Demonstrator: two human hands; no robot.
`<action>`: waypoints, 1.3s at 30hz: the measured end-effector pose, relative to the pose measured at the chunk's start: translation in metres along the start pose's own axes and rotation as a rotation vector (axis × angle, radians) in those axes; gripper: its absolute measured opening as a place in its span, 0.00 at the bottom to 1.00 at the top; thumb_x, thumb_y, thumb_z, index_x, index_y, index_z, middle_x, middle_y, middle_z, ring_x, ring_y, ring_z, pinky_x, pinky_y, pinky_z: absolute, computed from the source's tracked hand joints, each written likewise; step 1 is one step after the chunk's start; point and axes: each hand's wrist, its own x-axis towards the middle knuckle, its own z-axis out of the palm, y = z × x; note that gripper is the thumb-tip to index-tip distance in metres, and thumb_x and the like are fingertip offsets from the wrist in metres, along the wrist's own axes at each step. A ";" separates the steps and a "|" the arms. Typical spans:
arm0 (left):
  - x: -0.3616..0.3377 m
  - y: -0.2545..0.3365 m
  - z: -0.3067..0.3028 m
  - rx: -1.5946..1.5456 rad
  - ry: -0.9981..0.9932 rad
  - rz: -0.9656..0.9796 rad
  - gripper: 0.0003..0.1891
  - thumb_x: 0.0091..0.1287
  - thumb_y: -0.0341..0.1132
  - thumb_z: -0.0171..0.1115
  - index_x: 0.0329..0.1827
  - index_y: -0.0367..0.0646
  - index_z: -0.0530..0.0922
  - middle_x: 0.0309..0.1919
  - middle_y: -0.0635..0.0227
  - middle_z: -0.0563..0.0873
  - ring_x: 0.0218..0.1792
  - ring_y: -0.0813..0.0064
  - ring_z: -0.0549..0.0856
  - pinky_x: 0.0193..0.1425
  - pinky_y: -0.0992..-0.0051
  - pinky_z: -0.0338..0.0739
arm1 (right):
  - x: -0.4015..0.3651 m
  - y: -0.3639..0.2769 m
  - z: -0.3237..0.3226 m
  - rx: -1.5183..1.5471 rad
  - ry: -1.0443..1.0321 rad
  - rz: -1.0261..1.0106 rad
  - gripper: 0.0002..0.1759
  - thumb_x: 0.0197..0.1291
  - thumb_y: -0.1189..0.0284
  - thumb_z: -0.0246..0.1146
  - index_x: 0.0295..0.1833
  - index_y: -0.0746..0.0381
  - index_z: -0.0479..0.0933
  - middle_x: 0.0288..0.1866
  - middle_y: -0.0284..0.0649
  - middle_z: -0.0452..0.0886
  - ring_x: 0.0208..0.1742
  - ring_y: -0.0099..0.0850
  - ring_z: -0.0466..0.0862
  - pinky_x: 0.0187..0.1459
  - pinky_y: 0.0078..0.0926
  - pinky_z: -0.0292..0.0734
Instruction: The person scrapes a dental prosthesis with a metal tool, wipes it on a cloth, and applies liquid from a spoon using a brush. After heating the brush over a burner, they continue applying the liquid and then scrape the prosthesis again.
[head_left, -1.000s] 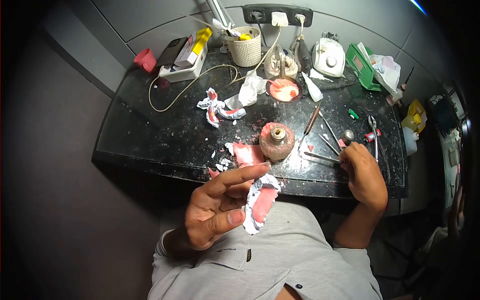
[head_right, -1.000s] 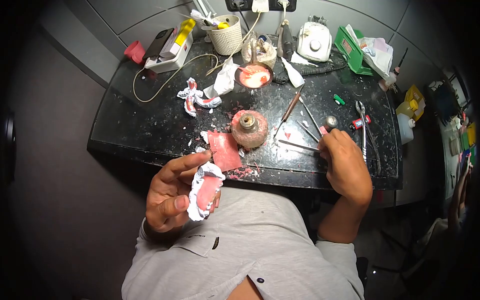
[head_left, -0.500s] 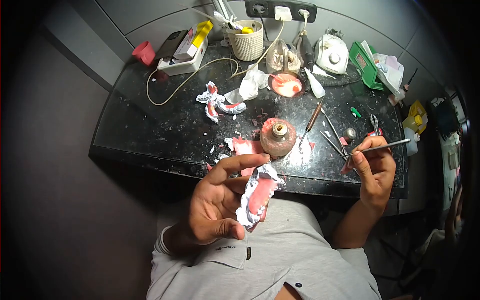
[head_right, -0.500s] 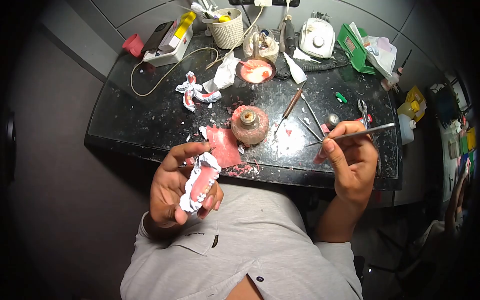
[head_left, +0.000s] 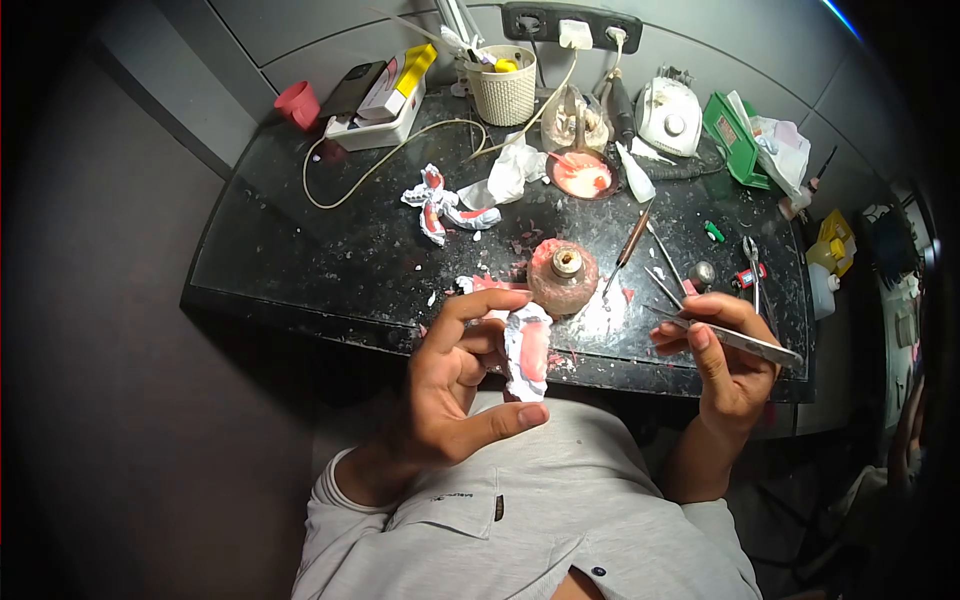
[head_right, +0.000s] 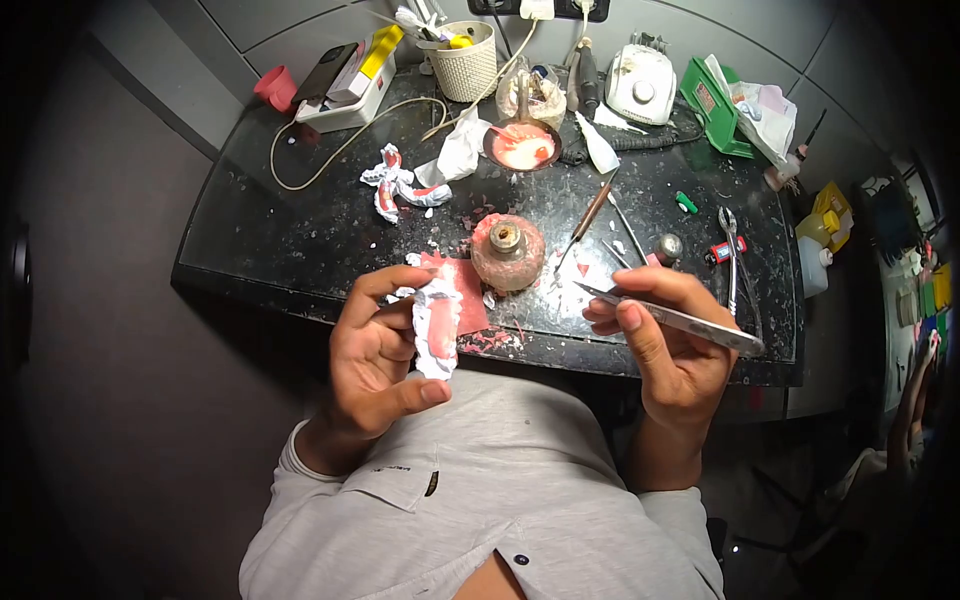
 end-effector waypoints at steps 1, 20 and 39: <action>0.002 0.005 -0.003 -0.088 -0.035 -0.101 0.44 0.58 0.22 0.74 0.76 0.36 0.58 0.58 0.55 0.79 0.59 0.72 0.80 0.66 0.71 0.71 | 0.000 0.000 0.000 -0.028 -0.037 -0.024 0.09 0.68 0.82 0.63 0.51 0.76 0.79 0.38 0.50 0.87 0.38 0.32 0.90 0.41 0.27 0.89; 0.009 -0.018 0.005 0.045 0.020 -0.218 0.52 0.76 0.69 0.13 0.44 0.32 0.82 0.40 0.58 0.87 0.45 0.71 0.85 0.59 0.71 0.76 | -0.009 0.001 0.046 -0.385 -0.423 -0.459 0.15 0.48 0.79 0.77 0.44 0.63 0.87 0.44 0.40 0.89 0.52 0.42 0.89 0.56 0.42 0.84; 0.006 -0.023 0.005 0.063 0.058 -0.260 0.55 0.75 0.70 0.11 0.43 0.30 0.83 0.38 0.57 0.88 0.43 0.71 0.86 0.57 0.72 0.77 | -0.010 0.003 0.051 -0.430 -0.476 -0.476 0.13 0.48 0.72 0.78 0.42 0.59 0.89 0.42 0.36 0.91 0.54 0.43 0.88 0.59 0.46 0.81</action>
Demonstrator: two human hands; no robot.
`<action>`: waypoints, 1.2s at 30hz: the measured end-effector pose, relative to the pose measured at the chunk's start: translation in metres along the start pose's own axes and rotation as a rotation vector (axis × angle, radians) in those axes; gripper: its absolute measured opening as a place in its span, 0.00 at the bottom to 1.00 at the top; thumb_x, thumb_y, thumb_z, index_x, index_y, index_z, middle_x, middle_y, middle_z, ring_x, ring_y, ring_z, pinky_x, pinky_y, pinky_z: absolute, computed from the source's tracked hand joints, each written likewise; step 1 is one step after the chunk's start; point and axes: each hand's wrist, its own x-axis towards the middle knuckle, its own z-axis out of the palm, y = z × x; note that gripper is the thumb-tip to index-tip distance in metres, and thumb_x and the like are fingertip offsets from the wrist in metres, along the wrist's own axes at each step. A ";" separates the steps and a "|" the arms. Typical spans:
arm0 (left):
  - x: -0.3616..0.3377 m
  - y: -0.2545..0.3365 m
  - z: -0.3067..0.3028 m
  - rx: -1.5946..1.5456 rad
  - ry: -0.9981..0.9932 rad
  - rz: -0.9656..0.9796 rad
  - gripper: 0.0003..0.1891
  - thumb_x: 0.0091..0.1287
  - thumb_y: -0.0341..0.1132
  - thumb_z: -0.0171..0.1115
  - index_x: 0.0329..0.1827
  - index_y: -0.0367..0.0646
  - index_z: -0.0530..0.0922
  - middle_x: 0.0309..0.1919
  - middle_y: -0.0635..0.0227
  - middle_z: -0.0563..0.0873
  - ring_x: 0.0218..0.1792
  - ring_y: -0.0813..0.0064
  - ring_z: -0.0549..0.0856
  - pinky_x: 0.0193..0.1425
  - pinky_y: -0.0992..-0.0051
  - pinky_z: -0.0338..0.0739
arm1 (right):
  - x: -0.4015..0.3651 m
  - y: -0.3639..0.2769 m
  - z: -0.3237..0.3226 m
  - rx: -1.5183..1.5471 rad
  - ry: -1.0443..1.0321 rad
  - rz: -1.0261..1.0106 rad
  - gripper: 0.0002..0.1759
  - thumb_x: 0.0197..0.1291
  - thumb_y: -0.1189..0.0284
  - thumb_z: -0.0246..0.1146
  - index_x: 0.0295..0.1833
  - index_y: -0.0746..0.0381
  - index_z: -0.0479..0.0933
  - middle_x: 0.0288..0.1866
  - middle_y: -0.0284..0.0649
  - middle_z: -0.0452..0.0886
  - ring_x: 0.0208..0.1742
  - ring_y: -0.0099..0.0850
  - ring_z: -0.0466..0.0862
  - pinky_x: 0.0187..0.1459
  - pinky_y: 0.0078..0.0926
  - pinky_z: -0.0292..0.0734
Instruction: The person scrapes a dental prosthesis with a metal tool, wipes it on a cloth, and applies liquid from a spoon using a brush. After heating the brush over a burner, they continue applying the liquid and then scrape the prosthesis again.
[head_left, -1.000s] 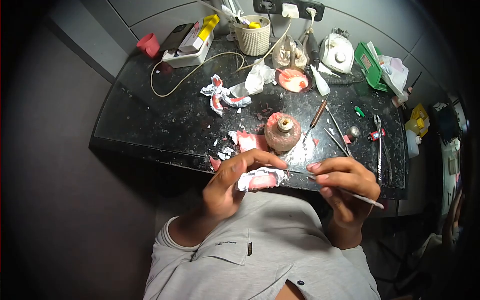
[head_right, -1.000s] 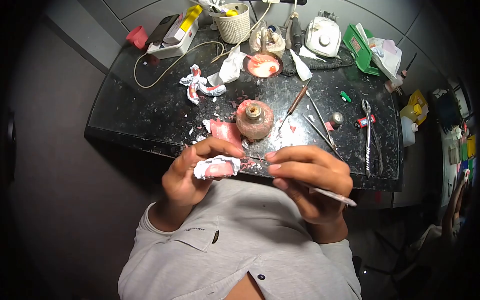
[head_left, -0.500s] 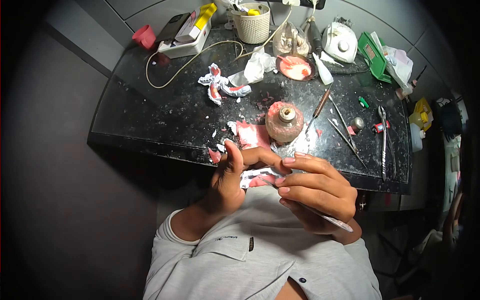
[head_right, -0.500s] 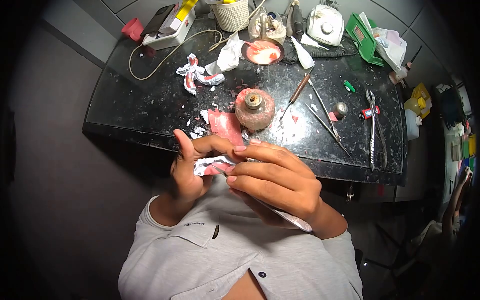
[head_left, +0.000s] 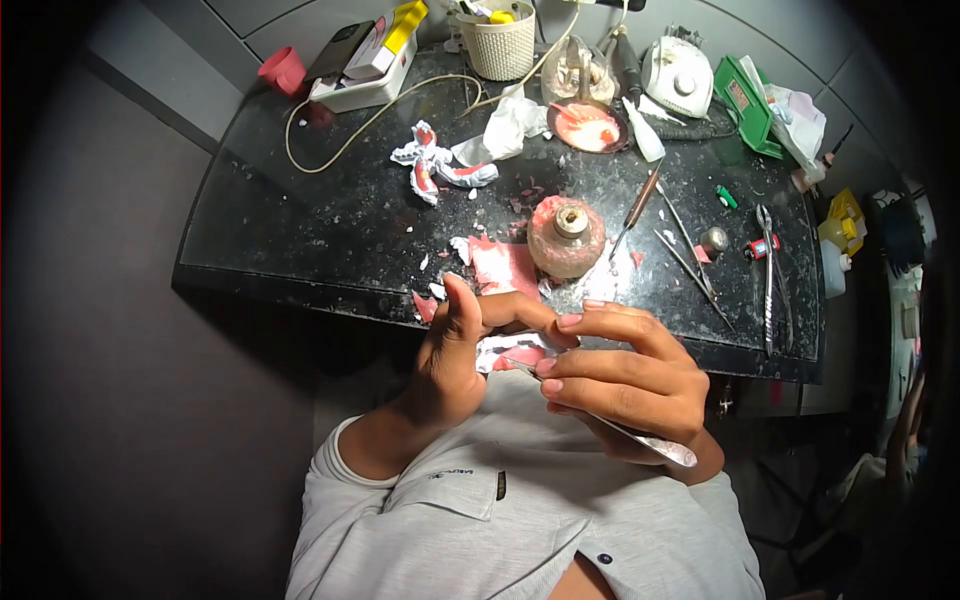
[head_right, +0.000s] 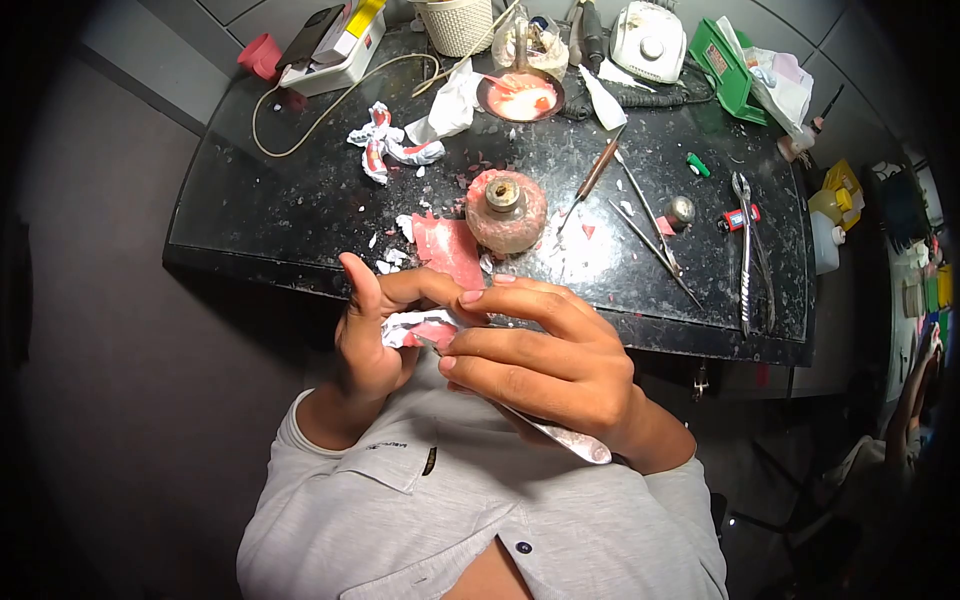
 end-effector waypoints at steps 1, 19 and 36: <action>0.000 0.000 -0.001 0.000 0.001 -0.001 0.55 0.75 0.70 0.11 0.43 0.30 0.83 0.38 0.57 0.88 0.43 0.71 0.86 0.57 0.72 0.77 | 0.000 0.000 0.000 0.001 0.000 0.001 0.13 0.48 0.72 0.78 0.42 0.59 0.89 0.42 0.36 0.91 0.54 0.43 0.88 0.59 0.46 0.81; 0.001 -0.001 -0.008 -0.010 -0.098 0.012 0.52 0.77 0.64 0.09 0.46 0.31 0.83 0.42 0.55 0.89 0.48 0.68 0.88 0.64 0.71 0.77 | 0.000 0.002 0.001 0.000 -0.008 0.033 0.13 0.47 0.71 0.78 0.41 0.57 0.90 0.40 0.34 0.91 0.52 0.39 0.87 0.57 0.42 0.82; 0.003 -0.013 -0.006 0.060 0.009 0.011 0.55 0.75 0.71 0.13 0.41 0.28 0.84 0.37 0.54 0.89 0.41 0.69 0.87 0.54 0.74 0.78 | -0.001 0.008 0.004 0.019 0.038 -0.005 0.10 0.48 0.81 0.73 0.40 0.63 0.88 0.40 0.39 0.91 0.47 0.42 0.89 0.50 0.35 0.86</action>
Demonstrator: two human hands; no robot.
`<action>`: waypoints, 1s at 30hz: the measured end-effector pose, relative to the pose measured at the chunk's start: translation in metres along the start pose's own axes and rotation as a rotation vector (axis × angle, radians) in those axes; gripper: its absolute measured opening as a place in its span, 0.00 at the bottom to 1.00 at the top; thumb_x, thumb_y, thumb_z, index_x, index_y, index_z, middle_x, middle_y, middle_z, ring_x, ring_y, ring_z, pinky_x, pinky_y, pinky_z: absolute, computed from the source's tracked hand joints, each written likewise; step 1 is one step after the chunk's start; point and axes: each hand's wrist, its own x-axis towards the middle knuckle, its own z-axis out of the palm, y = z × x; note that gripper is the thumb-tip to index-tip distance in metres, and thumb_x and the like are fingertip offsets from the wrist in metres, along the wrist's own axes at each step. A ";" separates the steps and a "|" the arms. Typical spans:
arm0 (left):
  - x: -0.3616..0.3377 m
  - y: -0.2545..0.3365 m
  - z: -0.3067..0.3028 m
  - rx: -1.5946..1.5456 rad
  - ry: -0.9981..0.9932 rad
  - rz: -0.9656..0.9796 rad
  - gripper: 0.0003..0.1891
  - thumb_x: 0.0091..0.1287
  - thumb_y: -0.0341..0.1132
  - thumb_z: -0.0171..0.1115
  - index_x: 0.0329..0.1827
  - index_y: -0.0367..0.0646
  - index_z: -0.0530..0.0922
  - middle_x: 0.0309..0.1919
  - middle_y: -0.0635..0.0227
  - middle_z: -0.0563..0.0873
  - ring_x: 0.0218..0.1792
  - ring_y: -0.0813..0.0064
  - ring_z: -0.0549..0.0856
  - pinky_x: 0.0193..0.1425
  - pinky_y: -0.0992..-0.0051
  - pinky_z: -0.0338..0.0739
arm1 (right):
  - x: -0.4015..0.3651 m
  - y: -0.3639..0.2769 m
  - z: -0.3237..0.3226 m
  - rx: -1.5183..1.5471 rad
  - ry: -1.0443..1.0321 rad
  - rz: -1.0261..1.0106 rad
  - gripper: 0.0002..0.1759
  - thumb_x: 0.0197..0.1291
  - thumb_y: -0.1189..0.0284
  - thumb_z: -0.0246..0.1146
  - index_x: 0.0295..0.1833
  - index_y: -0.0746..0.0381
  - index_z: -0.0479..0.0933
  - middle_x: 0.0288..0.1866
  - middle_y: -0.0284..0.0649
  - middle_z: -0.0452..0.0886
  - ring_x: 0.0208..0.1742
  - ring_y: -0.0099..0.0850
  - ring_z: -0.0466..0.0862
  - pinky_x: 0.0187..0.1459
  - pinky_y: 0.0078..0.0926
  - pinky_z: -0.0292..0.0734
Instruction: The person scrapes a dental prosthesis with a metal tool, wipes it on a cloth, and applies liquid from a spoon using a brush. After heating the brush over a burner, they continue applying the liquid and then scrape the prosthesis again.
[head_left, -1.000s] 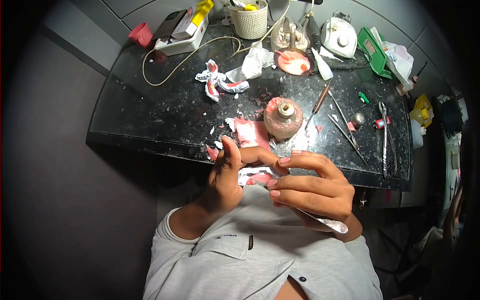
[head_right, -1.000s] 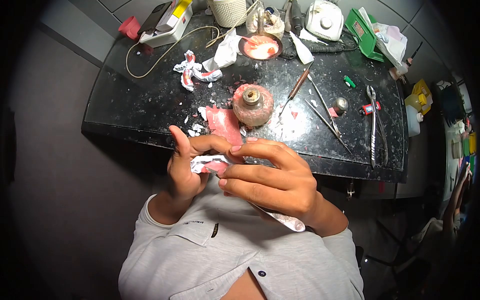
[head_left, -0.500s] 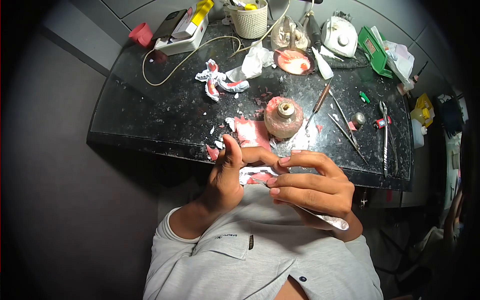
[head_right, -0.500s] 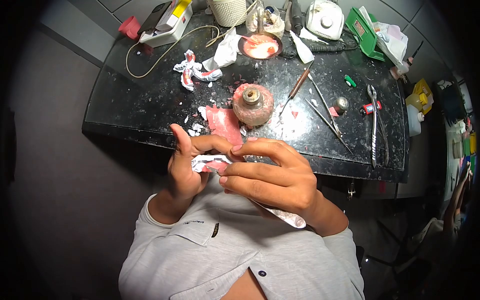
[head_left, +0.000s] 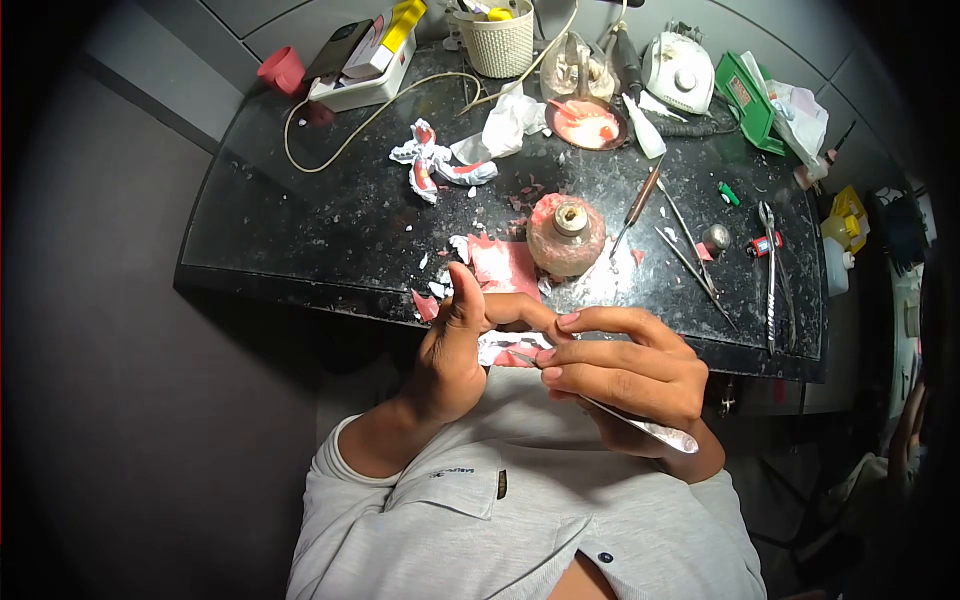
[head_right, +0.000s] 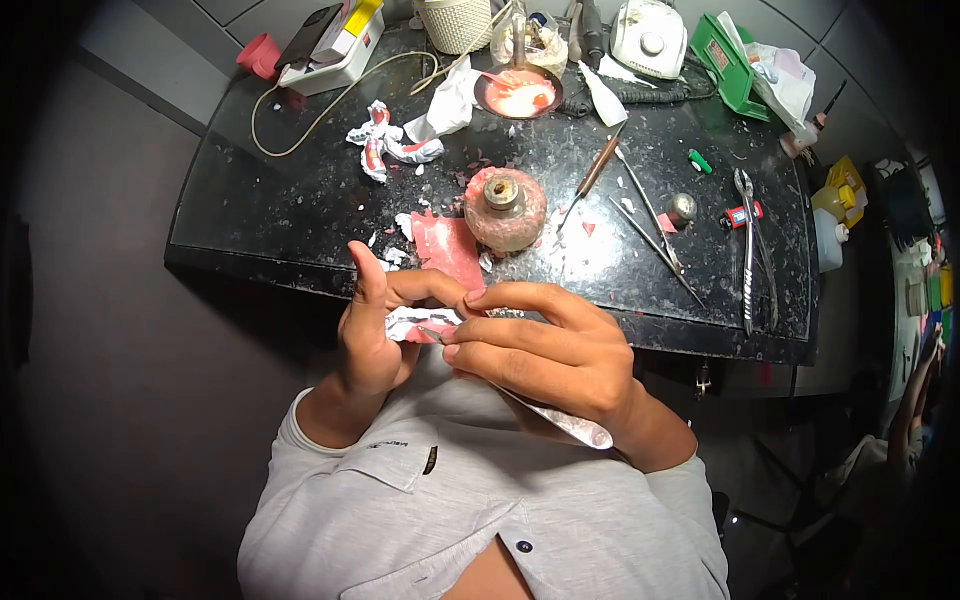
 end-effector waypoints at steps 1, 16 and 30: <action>0.000 0.001 0.000 0.000 0.000 0.000 0.55 0.75 0.71 0.13 0.41 0.28 0.84 0.37 0.54 0.89 0.41 0.69 0.87 0.54 0.74 0.78 | 0.000 0.000 0.000 0.000 0.000 0.000 0.10 0.48 0.81 0.73 0.40 0.63 0.88 0.40 0.39 0.91 0.47 0.42 0.89 0.50 0.35 0.86; 0.007 0.004 0.002 -0.192 -0.068 -0.046 0.54 0.74 0.73 0.16 0.47 0.30 0.82 0.40 0.57 0.88 0.43 0.71 0.86 0.54 0.72 0.78 | 0.000 -0.003 0.001 0.039 0.078 0.069 0.13 0.46 0.82 0.77 0.40 0.66 0.86 0.39 0.41 0.89 0.49 0.42 0.89 0.49 0.33 0.86; 0.006 0.005 0.003 -0.105 -0.046 -0.026 0.53 0.74 0.74 0.17 0.47 0.30 0.81 0.41 0.57 0.88 0.44 0.72 0.86 0.55 0.73 0.78 | -0.003 0.003 0.001 0.010 0.017 0.006 0.14 0.45 0.79 0.76 0.41 0.64 0.87 0.39 0.39 0.90 0.50 0.45 0.89 0.50 0.36 0.87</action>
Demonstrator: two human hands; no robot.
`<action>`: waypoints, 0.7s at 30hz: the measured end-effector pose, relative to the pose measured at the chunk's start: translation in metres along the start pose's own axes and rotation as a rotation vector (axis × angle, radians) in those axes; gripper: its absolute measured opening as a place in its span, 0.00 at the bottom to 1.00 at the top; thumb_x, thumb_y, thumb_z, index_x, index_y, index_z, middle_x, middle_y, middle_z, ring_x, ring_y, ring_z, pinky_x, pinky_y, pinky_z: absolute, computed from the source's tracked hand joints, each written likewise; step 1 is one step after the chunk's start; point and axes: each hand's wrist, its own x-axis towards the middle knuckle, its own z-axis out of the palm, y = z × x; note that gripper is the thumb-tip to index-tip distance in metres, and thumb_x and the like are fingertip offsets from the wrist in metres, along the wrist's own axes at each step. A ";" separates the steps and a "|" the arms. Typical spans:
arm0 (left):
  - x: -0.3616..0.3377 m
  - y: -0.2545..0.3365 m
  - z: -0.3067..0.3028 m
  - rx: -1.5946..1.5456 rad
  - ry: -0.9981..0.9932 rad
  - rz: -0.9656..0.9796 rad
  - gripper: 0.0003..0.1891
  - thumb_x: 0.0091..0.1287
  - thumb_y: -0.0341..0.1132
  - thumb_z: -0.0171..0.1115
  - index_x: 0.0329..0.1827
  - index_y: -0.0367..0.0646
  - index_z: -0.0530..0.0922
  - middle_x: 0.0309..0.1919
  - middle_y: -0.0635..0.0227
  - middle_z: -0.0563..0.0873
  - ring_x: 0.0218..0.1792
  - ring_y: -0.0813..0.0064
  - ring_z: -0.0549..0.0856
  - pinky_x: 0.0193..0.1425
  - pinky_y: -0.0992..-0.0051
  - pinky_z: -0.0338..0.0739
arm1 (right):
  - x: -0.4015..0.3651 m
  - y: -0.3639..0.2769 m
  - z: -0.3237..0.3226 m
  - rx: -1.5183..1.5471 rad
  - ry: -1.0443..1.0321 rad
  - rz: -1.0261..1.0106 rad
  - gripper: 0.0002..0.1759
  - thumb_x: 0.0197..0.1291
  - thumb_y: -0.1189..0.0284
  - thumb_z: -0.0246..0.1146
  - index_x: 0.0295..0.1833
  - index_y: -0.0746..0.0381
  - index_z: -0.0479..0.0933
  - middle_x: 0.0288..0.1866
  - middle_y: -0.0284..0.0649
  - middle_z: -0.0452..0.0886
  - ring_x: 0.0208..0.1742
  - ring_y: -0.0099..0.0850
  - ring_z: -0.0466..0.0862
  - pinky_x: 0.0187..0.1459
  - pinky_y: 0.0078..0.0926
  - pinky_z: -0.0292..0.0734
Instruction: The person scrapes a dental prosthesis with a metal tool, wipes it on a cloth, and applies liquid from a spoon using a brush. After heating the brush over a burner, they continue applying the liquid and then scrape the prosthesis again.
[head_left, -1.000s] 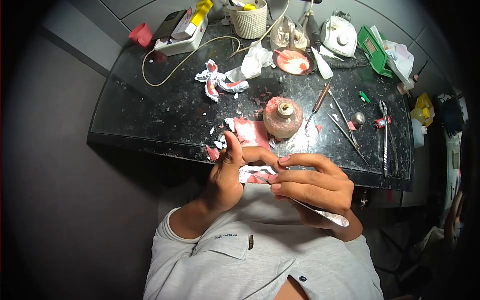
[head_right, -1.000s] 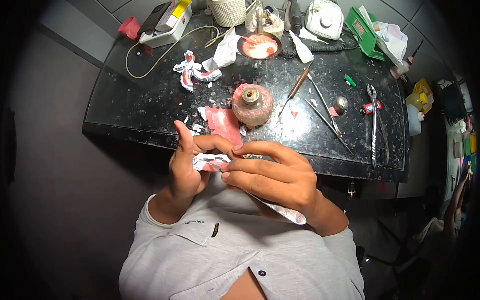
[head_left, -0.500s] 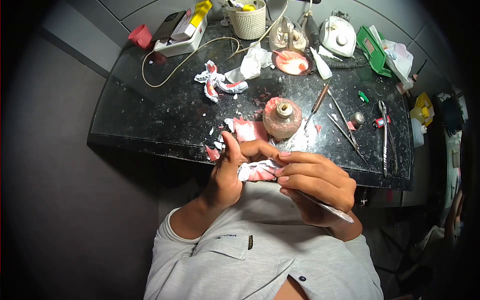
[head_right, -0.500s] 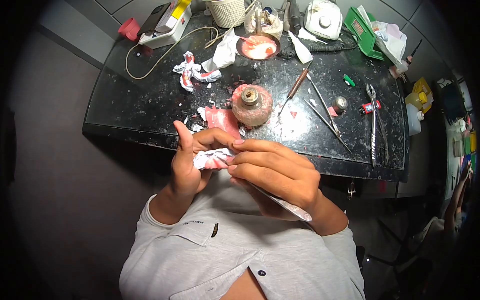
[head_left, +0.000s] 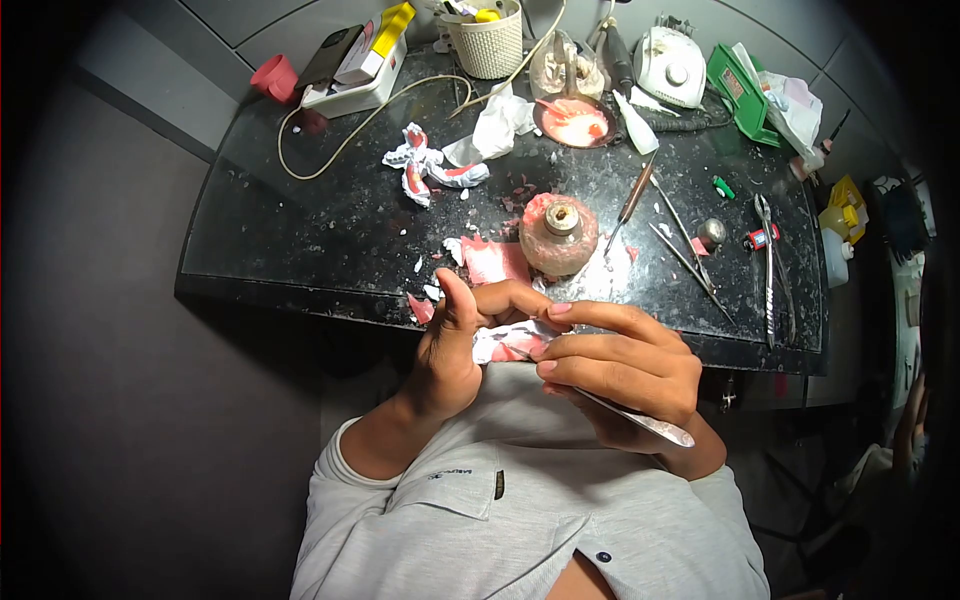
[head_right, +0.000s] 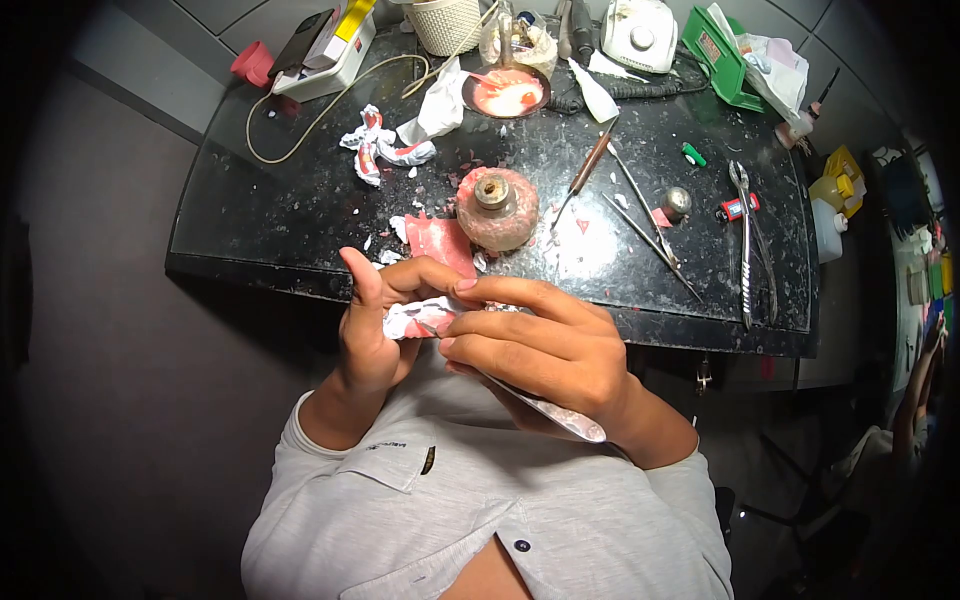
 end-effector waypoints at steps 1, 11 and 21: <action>0.000 0.000 -0.001 0.000 -0.001 -0.001 0.53 0.74 0.74 0.17 0.47 0.30 0.81 0.41 0.57 0.88 0.44 0.72 0.86 0.55 0.73 0.78 | 0.000 0.000 0.000 0.000 0.000 0.001 0.14 0.45 0.79 0.76 0.41 0.64 0.87 0.39 0.39 0.90 0.50 0.45 0.89 0.50 0.36 0.87; 0.000 0.000 -0.001 -0.023 0.001 -0.001 0.54 0.74 0.74 0.17 0.46 0.30 0.82 0.40 0.58 0.88 0.43 0.72 0.86 0.55 0.73 0.78 | 0.001 -0.002 0.000 0.018 0.007 0.036 0.13 0.46 0.81 0.77 0.40 0.64 0.87 0.40 0.39 0.90 0.51 0.45 0.89 0.50 0.36 0.87; 0.001 0.000 -0.003 0.005 0.022 0.000 0.53 0.75 0.73 0.17 0.46 0.29 0.82 0.39 0.58 0.88 0.43 0.72 0.86 0.54 0.73 0.79 | 0.000 -0.002 0.000 0.014 0.005 0.035 0.15 0.45 0.82 0.78 0.41 0.65 0.86 0.39 0.40 0.90 0.52 0.46 0.89 0.51 0.37 0.87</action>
